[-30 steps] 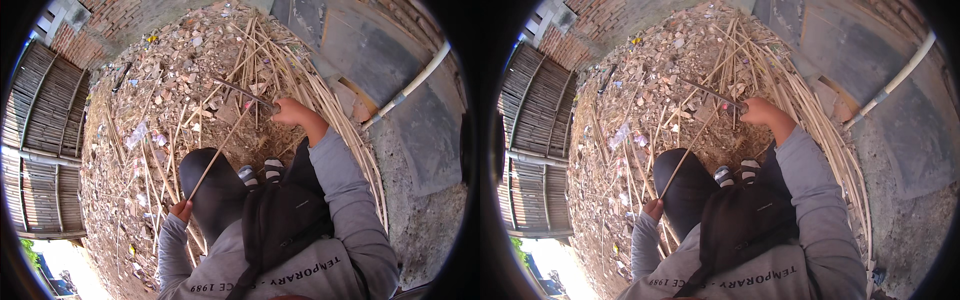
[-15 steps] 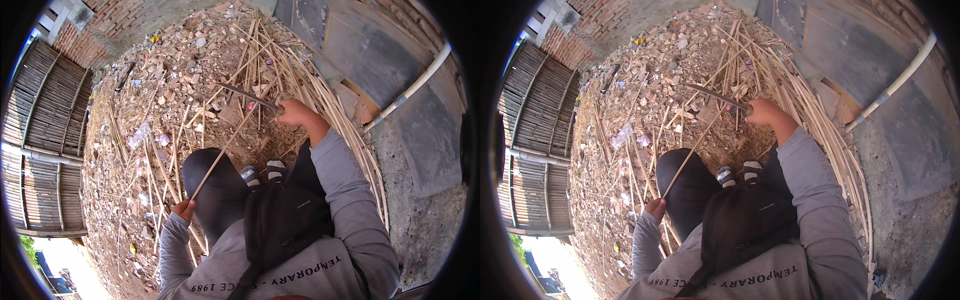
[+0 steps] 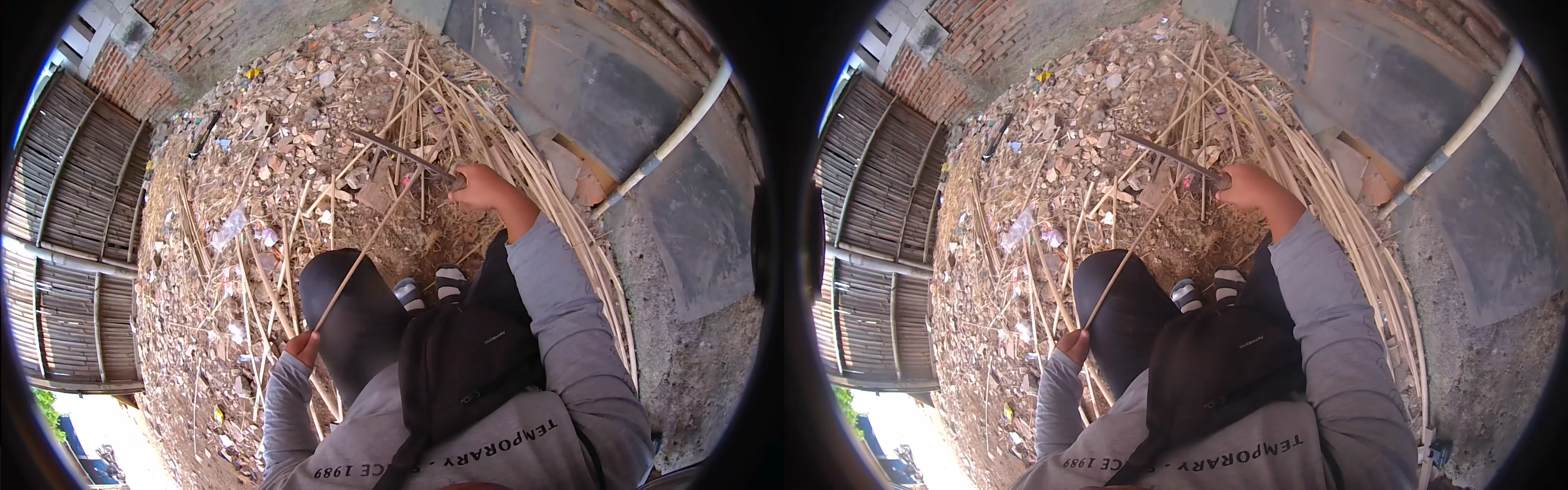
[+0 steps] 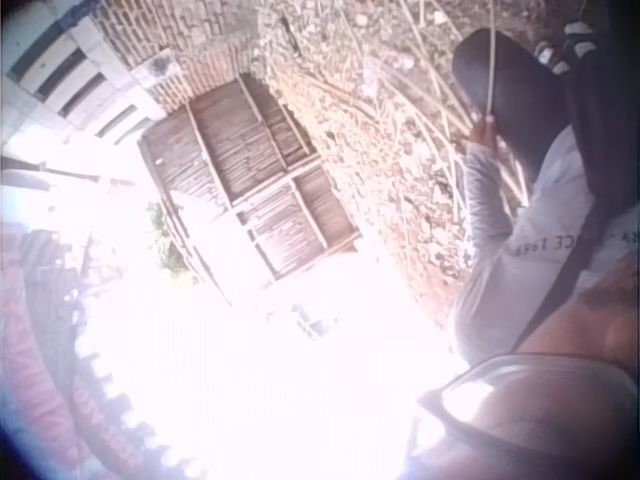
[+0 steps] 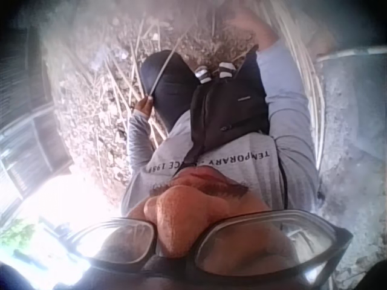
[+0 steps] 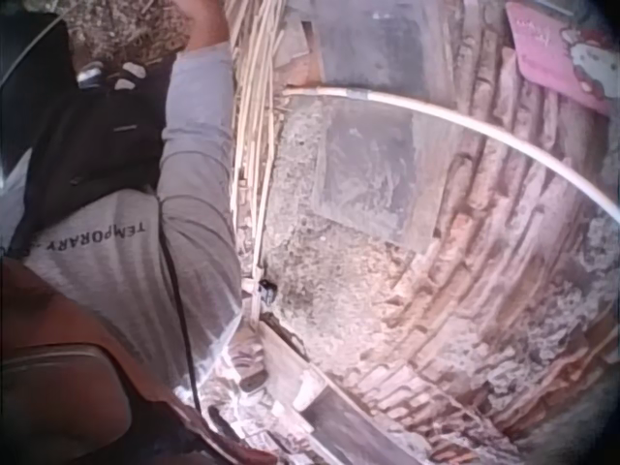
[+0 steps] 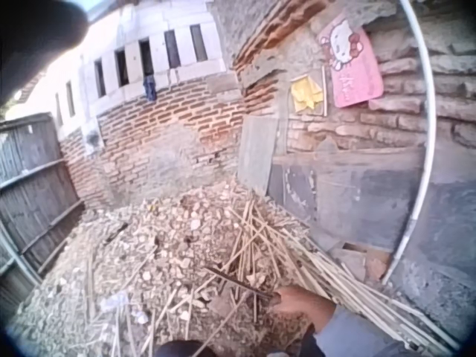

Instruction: The person strips thin layers from a bamboo pole using a knife, holding the bamboo in one hand and the tool in the other while seated outdoors.

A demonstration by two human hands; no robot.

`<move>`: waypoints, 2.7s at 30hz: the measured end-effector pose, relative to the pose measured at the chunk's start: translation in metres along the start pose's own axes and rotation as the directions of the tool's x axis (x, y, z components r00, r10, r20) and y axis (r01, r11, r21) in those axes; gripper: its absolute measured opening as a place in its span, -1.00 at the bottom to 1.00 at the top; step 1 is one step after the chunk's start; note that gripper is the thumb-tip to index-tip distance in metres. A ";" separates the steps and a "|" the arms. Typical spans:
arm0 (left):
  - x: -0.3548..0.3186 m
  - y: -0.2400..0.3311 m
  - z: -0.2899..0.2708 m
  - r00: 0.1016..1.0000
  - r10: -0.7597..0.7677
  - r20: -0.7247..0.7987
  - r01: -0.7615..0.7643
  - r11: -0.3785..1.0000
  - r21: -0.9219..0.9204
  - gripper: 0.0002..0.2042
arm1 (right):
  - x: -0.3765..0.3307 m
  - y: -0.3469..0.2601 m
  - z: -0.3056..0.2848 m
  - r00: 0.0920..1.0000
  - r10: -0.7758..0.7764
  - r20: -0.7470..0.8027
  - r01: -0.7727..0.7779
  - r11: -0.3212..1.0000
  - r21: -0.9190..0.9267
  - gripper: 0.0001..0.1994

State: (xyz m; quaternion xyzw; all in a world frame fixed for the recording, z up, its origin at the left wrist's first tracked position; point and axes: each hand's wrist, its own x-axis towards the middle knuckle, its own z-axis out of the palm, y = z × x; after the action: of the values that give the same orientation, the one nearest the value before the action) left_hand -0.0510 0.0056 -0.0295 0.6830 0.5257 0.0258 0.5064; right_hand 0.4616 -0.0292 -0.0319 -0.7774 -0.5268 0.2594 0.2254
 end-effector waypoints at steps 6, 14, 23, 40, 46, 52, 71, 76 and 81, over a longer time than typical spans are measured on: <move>-0.004 0.010 0.003 0.995 0.088 -0.055 -0.085 0.995 0.049 -0.60 | 0.001 0.005 0.005 0.997 0.002 -0.083 -0.003 1.000 -0.020 -0.46; 0.000 -0.001 0.003 0.999 0.032 -0.036 -0.032 0.999 -0.016 -0.59 | -0.003 -0.001 0.005 0.995 0.007 0.098 -0.012 0.999 0.047 -0.54; 0.002 -0.004 0.002 0.999 0.013 -0.039 -0.012 1.000 0.027 -0.58 | -0.006 -0.012 0.010 0.997 -0.067 -0.037 0.066 0.997 -0.040 -0.61; 0.002 -0.003 0.002 0.999 -0.009 -0.033 0.010 1.000 0.011 -0.56 | -0.004 -0.006 0.012 0.984 -0.143 -0.106 0.138 0.989 -0.049 -0.69; -0.001 0.001 0.004 0.998 -0.007 -0.059 0.007 1.000 -0.004 -0.56 | -0.008 -0.013 0.009 0.992 -0.102 -0.072 0.098 0.993 -0.068 -0.65; 0.000 0.001 0.004 0.999 -0.004 -0.053 0.005 1.000 0.025 -0.56 | -0.004 -0.011 0.010 0.997 -0.063 -0.054 0.060 0.997 -0.049 -0.62; -0.006 0.015 0.009 0.998 0.030 -0.061 -0.032 0.999 -0.032 -0.58 | -0.008 -0.012 0.010 0.993 -0.090 -0.080 0.092 0.996 0.020 -0.52; -0.006 0.012 0.010 0.997 0.025 -0.067 -0.028 0.999 -0.047 -0.58 | -0.006 -0.012 0.011 0.994 -0.088 -0.062 0.088 0.996 0.002 -0.52; -0.005 0.010 0.009 0.997 0.051 -0.052 -0.052 0.998 -0.018 -0.59 | -0.004 -0.009 0.013 0.993 -0.090 -0.081 0.090 0.996 0.007 -0.51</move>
State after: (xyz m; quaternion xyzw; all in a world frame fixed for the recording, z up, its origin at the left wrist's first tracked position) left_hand -0.0416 -0.0035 -0.0244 0.6904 0.5207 0.0615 0.4985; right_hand 0.4454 -0.0289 -0.0358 -0.7614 -0.5504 0.2204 0.2621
